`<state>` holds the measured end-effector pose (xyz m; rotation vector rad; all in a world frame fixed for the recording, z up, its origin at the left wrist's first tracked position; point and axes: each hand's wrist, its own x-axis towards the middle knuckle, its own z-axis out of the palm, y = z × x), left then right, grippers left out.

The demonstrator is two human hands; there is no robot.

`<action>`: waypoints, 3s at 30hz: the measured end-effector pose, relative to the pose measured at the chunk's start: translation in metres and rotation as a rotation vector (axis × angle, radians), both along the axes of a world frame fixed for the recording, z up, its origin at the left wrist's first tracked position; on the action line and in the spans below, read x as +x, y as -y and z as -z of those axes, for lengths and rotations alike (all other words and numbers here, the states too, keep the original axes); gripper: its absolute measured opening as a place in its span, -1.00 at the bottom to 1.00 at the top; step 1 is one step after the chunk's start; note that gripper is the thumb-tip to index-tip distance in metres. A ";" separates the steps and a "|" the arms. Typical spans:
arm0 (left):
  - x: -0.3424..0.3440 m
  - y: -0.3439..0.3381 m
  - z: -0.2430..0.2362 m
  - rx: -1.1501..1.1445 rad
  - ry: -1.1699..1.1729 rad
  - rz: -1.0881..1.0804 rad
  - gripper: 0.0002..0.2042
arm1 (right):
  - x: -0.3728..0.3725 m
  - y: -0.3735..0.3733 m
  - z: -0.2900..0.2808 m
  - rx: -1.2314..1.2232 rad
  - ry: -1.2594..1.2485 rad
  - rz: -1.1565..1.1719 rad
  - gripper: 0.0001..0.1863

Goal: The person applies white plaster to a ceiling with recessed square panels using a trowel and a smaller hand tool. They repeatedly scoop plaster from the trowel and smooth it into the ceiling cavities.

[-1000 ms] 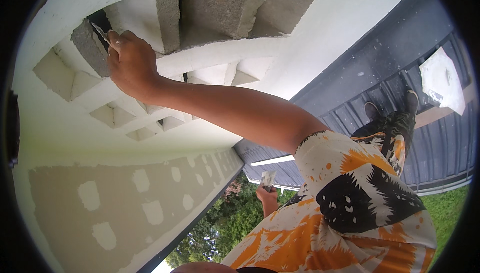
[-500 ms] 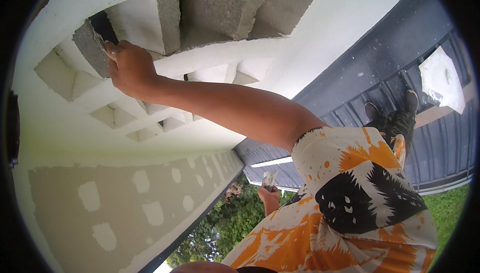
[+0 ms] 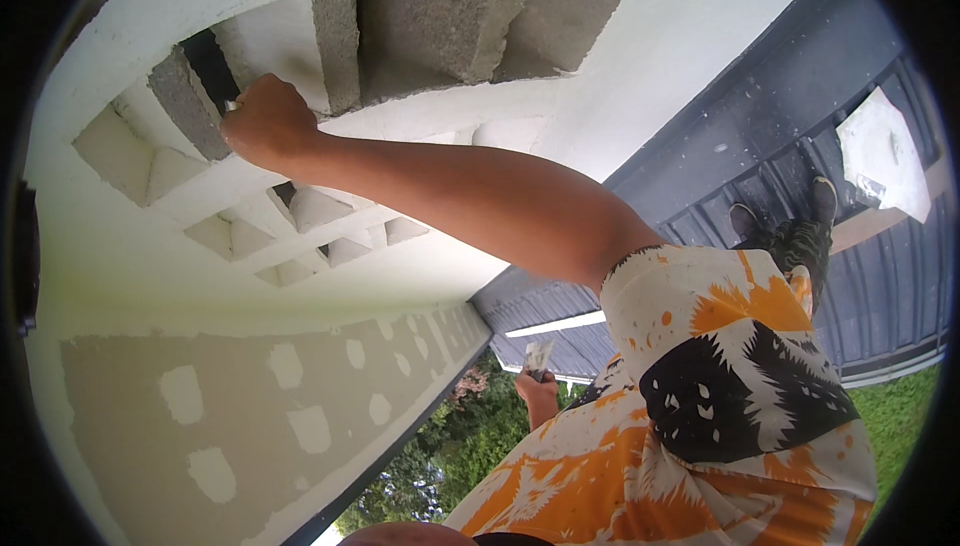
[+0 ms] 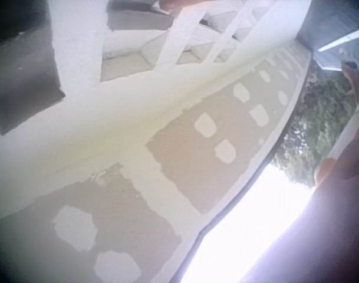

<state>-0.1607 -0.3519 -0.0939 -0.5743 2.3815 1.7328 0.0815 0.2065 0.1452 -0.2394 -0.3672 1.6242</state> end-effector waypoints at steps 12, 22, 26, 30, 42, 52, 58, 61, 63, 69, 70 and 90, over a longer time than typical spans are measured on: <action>-0.003 -0.005 -0.002 0.006 -0.006 0.055 -0.85 | 0.053 0.020 0.003 0.009 0.030 0.147 -0.86; 0.016 -0.015 -0.003 0.039 0.001 0.001 -0.86 | 0.037 0.036 0.004 0.065 0.165 0.146 -0.91; 0.014 -0.031 -0.008 0.046 0.022 0.016 -0.83 | 0.036 0.023 -0.002 0.082 0.093 0.150 -0.90; 0.012 -0.011 0.002 0.048 0.037 0.026 -0.82 | 0.036 0.055 0.000 0.130 0.105 0.146 -0.74; 0.032 -0.067 -0.004 0.273 0.087 0.113 -0.80 | 0.008 0.061 0.005 0.154 0.118 0.428 -0.52; 0.033 -0.179 -0.016 0.712 0.200 0.550 -0.78 | 0.001 0.044 0.008 0.210 0.176 0.459 -0.58; 0.090 -0.251 -0.094 0.954 0.144 0.702 -0.67 | 0.057 0.126 0.095 0.433 0.663 0.030 -0.65; 0.109 -0.275 -0.133 1.005 0.079 0.823 -0.71 | 0.104 0.162 0.101 0.876 1.106 0.042 -0.61; 0.119 -0.284 -0.150 1.026 -0.089 0.911 -0.73 | 0.120 0.177 0.092 1.135 1.431 0.228 -0.56; 0.119 -0.285 -0.167 0.916 -0.161 1.005 -0.71 | 0.119 0.203 0.059 1.329 1.651 0.499 -0.48; 0.116 -0.285 -0.167 0.903 -0.145 1.025 -0.72 | 0.115 0.201 0.057 1.362 1.673 0.507 -0.49; 0.093 -0.278 -0.157 0.799 -0.037 1.296 -0.78 | 0.064 0.191 0.037 1.832 1.756 0.448 -0.76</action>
